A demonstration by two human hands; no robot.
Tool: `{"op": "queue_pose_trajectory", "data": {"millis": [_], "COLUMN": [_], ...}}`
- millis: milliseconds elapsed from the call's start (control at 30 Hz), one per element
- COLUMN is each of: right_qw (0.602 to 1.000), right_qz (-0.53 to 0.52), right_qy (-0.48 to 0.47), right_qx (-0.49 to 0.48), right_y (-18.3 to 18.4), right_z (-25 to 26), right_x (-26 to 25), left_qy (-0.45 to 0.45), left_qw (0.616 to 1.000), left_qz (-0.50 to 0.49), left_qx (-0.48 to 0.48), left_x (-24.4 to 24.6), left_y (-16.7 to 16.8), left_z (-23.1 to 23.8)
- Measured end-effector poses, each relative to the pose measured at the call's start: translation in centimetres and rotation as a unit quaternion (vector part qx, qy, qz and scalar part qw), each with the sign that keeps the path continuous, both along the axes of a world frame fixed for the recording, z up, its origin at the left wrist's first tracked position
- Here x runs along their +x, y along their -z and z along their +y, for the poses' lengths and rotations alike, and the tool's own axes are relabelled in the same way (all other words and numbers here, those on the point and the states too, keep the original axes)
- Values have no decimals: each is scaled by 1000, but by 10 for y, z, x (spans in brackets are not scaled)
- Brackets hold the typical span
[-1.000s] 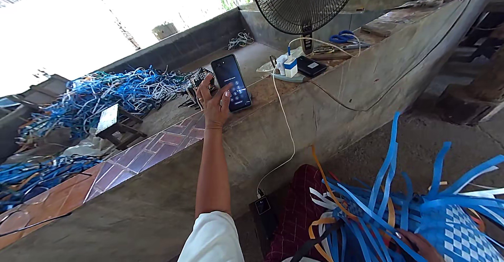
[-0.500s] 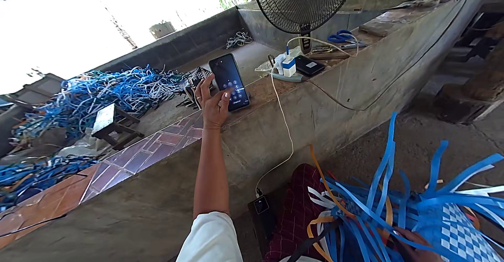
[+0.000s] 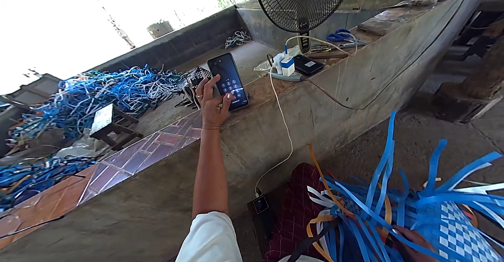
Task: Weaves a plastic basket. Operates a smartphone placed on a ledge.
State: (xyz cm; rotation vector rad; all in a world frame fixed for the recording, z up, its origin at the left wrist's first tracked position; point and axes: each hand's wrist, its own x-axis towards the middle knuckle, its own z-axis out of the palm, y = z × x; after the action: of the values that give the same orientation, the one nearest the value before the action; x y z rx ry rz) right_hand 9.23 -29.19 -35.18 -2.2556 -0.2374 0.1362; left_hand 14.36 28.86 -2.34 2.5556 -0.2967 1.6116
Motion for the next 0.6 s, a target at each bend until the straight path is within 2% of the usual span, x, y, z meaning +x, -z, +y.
{"op": "queue_pose_trajectory", "data": {"millis": [167,300,433,600], "right_qw": [1000,1000,1000,1000], "right_qz": [16,-26,-3,-9], "right_qy": [-5,1,-4,2], "right_qx": [-20,5,2,0], "right_y": [-6,3,-13,-5], "right_z": [1,1,4,1], "right_x": [-1,-1,-3,-3], "left_qy": [19,6,13,16], "left_qw": [999,999,1000,1000], "left_qz": [24,49,25,17], "left_qx": [10,12,1,3], "left_x": [1,1,1,1], "left_y": [0,0,1,1], "left_z": [-1,-2,-2,0]}}
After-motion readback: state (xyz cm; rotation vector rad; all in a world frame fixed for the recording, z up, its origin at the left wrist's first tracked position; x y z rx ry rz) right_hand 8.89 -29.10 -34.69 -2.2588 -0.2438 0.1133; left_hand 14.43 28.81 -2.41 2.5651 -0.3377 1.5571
